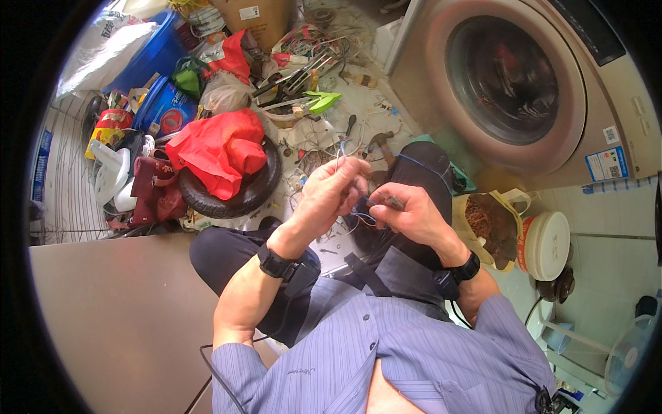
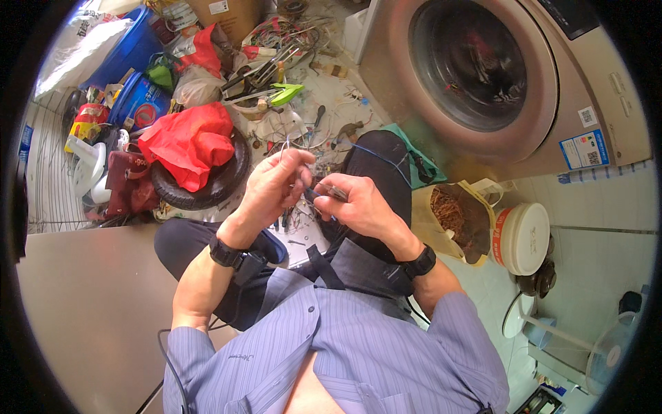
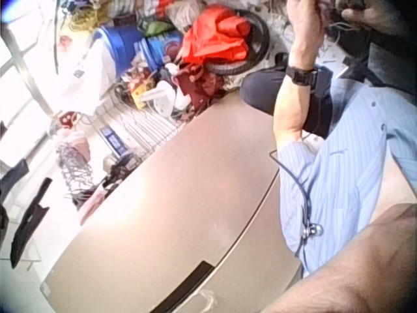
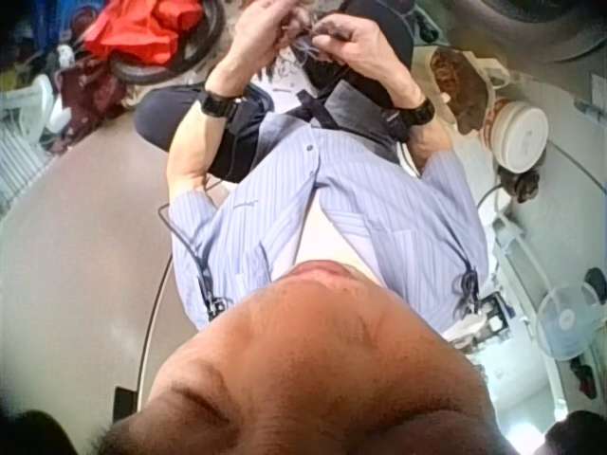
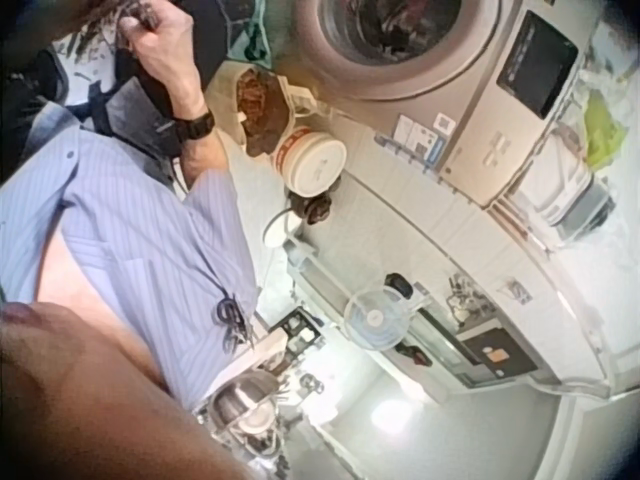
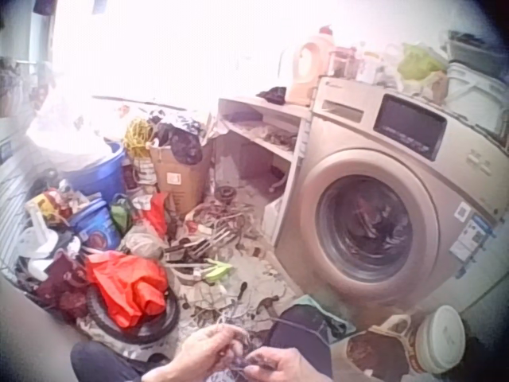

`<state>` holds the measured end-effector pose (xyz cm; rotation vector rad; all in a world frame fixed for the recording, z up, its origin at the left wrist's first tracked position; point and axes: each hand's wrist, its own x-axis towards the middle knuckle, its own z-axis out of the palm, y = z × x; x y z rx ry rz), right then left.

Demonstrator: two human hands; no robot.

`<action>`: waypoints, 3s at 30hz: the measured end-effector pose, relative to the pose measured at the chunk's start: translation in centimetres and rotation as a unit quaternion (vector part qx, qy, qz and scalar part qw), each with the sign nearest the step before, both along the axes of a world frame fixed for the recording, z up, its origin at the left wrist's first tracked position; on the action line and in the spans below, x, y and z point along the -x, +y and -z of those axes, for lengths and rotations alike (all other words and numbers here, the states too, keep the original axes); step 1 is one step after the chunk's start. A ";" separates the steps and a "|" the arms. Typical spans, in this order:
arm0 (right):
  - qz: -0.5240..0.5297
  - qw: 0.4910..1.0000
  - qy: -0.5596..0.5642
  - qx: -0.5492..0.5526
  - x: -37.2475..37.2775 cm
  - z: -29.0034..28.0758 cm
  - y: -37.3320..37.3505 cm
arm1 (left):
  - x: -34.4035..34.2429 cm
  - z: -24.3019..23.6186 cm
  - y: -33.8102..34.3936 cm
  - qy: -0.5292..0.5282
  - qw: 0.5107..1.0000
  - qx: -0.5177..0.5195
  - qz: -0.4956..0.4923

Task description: The person sits cross-legged on the floor and uses pliers to strip insulation from several small wires. They twist the exposed strands together and continue handling multiple wire pieces in a cluttered workspace.

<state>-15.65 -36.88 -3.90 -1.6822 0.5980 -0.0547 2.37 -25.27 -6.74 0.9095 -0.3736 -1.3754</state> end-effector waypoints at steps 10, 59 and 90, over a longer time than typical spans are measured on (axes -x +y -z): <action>0.207 0.975 -0.076 0.030 1.5 -1.9 -2.8 | -0.4 -1.5 0.8 -0.133 0.983 0.013 0.128; 0.261 0.943 -0.059 -0.199 10.3 2.3 -11.1 | -2.9 4.8 -0.5 -0.052 0.987 -0.138 0.066; 0.124 0.963 -0.009 0.237 7.4 -0.1 -7.6 | -2.4 4.3 -0.8 -0.097 0.988 -0.114 0.039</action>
